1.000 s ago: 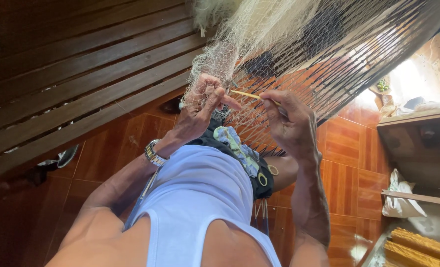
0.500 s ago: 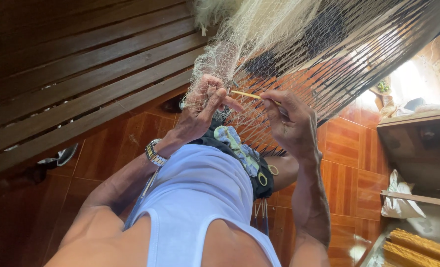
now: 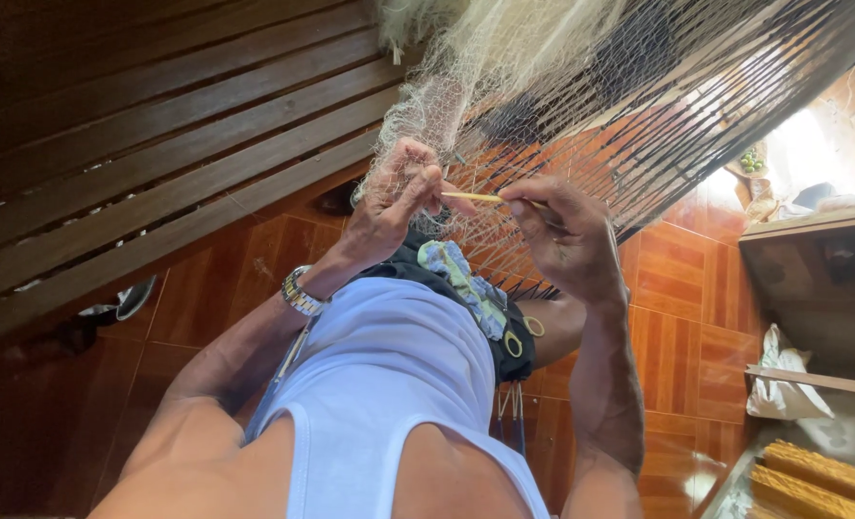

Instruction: Repairing a fishing net by threading line through the mesh and tying knots using a shuttle and scissors

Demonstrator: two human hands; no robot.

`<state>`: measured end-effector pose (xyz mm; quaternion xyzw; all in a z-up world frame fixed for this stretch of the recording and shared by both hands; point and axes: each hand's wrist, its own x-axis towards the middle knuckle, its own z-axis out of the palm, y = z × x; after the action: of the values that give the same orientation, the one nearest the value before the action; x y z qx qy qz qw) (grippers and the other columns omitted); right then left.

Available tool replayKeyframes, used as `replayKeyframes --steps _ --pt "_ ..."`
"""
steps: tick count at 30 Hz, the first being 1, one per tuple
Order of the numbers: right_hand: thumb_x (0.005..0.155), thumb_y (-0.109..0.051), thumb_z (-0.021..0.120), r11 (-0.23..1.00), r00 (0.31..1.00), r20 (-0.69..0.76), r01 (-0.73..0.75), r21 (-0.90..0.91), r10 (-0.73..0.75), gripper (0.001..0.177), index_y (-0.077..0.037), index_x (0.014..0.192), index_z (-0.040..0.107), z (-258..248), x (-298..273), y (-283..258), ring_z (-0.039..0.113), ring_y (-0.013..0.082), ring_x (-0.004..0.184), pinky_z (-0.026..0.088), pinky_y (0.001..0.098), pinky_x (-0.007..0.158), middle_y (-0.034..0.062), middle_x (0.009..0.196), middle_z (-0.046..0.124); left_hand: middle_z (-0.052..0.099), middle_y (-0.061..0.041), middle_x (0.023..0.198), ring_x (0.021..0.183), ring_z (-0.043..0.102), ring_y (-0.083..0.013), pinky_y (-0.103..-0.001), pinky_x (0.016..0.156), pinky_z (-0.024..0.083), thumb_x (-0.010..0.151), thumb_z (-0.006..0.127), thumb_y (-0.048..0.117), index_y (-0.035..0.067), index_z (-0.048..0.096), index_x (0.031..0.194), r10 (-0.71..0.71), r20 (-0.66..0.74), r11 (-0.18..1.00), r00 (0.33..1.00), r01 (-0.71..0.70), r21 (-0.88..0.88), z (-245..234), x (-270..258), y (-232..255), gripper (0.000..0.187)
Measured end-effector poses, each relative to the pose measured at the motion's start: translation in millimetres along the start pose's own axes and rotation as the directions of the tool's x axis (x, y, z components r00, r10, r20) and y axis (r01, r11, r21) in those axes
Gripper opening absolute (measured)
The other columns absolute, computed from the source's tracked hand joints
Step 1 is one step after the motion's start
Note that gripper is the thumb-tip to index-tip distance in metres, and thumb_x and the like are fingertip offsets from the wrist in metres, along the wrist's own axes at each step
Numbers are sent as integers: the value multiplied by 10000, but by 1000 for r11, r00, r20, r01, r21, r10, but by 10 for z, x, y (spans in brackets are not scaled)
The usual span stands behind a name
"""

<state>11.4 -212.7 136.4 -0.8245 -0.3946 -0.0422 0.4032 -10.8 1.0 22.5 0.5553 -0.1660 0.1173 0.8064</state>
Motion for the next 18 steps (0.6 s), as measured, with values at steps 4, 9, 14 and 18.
replayKeyframes --steps 4,9,14,18 --pt "989 -13 677 998 999 -4 -39 40 39 145 -47 1119 730 51 -62 111 522 68 637 459 282 477 101 778 666 774 -109 937 735 647 -79 -177 674 468 1104 520 212 86 549 1108 -60 52 975 997 70 -210 121 46 5 129" --pt "979 -25 632 983 994 27 -105 152 102 155 -45 1132 643 174 -48 105 532 113 580 441 286 480 115 761 653 756 -92 924 781 697 -74 -165 689 531 1027 661 120 53 625 1084 -58 -29 978 998 51 -202 244 43 87 94" --pt "965 -8 646 974 998 10 -60 218 59 153 -27 1116 661 213 -33 285 549 123 636 456 280 538 124 772 642 688 -135 1236 1063 710 -170 -347 962 604 991 702 156 9 558 1371 -253 -28 911 967 228 -344 -38 -53 -293 432" --pt "953 48 659 955 999 22 -42 295 38 152 -1 1096 676 151 45 301 574 120 679 483 275 592 116 801 662 739 -204 1102 1028 743 -262 -400 922 603 1049 587 263 2 633 1236 -524 35 824 851 517 -231 -270 -165 -56 324"
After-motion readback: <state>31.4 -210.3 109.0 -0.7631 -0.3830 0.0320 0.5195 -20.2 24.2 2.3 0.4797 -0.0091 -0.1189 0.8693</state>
